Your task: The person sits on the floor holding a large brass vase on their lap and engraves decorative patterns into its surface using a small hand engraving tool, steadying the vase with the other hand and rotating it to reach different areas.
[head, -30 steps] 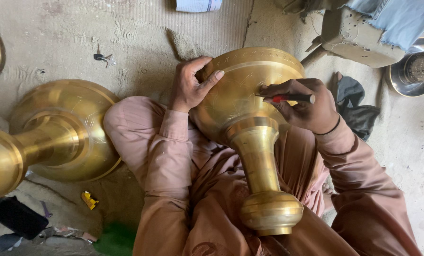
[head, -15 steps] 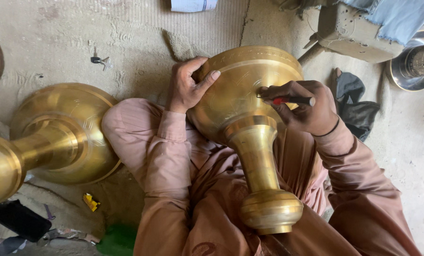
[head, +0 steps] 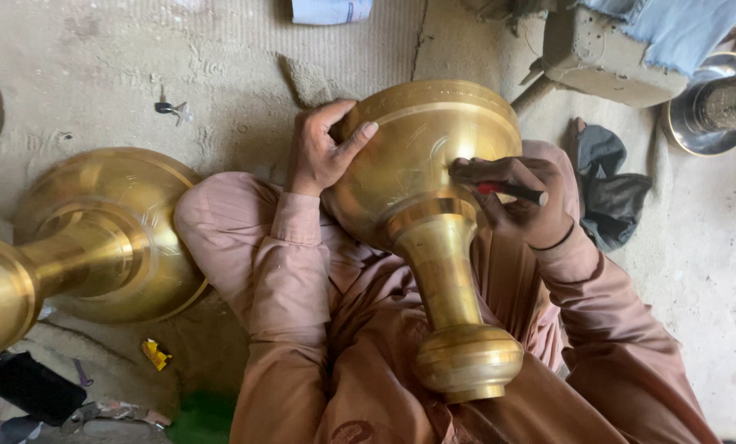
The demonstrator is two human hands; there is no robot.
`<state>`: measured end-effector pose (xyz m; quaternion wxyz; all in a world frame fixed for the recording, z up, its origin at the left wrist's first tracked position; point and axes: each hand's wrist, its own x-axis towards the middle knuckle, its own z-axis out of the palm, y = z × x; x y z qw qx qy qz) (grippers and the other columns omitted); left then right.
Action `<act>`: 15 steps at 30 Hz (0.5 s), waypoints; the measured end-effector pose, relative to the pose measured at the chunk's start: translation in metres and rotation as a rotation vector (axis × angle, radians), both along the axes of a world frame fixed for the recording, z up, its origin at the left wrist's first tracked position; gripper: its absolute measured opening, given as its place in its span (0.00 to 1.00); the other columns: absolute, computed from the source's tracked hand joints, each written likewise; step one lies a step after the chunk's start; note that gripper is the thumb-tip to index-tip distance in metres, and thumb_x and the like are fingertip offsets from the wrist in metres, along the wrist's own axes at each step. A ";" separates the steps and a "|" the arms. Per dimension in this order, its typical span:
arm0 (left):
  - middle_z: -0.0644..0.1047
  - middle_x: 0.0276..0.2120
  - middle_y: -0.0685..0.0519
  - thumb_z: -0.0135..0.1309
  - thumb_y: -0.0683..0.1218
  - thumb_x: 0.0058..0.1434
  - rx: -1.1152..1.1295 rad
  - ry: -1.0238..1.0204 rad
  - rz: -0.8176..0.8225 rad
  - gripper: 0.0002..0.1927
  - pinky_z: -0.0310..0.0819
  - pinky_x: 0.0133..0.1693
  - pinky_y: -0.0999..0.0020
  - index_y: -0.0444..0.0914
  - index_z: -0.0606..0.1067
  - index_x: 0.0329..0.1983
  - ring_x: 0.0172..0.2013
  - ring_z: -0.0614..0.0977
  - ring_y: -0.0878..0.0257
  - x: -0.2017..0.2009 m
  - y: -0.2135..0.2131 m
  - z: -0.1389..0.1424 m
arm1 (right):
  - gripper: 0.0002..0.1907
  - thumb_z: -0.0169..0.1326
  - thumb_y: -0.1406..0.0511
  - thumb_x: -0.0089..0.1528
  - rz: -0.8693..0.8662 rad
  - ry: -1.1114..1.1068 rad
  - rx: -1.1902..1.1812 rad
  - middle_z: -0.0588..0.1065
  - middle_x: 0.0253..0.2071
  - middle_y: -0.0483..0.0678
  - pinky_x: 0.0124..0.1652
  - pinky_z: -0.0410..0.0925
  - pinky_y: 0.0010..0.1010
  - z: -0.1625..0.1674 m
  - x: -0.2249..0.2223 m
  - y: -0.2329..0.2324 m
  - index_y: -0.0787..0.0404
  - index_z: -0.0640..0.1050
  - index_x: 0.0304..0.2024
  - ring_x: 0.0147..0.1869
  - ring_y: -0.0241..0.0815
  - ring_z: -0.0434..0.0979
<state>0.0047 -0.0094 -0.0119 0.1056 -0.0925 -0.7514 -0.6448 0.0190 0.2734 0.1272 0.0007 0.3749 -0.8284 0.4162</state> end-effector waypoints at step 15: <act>0.82 0.36 0.45 0.60 0.57 0.69 -0.011 0.082 0.024 0.24 0.77 0.40 0.66 0.29 0.79 0.45 0.37 0.83 0.60 0.001 -0.001 0.008 | 0.16 0.60 0.77 0.64 -0.008 0.284 -0.096 0.81 0.48 0.56 0.52 0.80 0.35 -0.042 0.017 0.019 0.66 0.72 0.53 0.50 0.54 0.87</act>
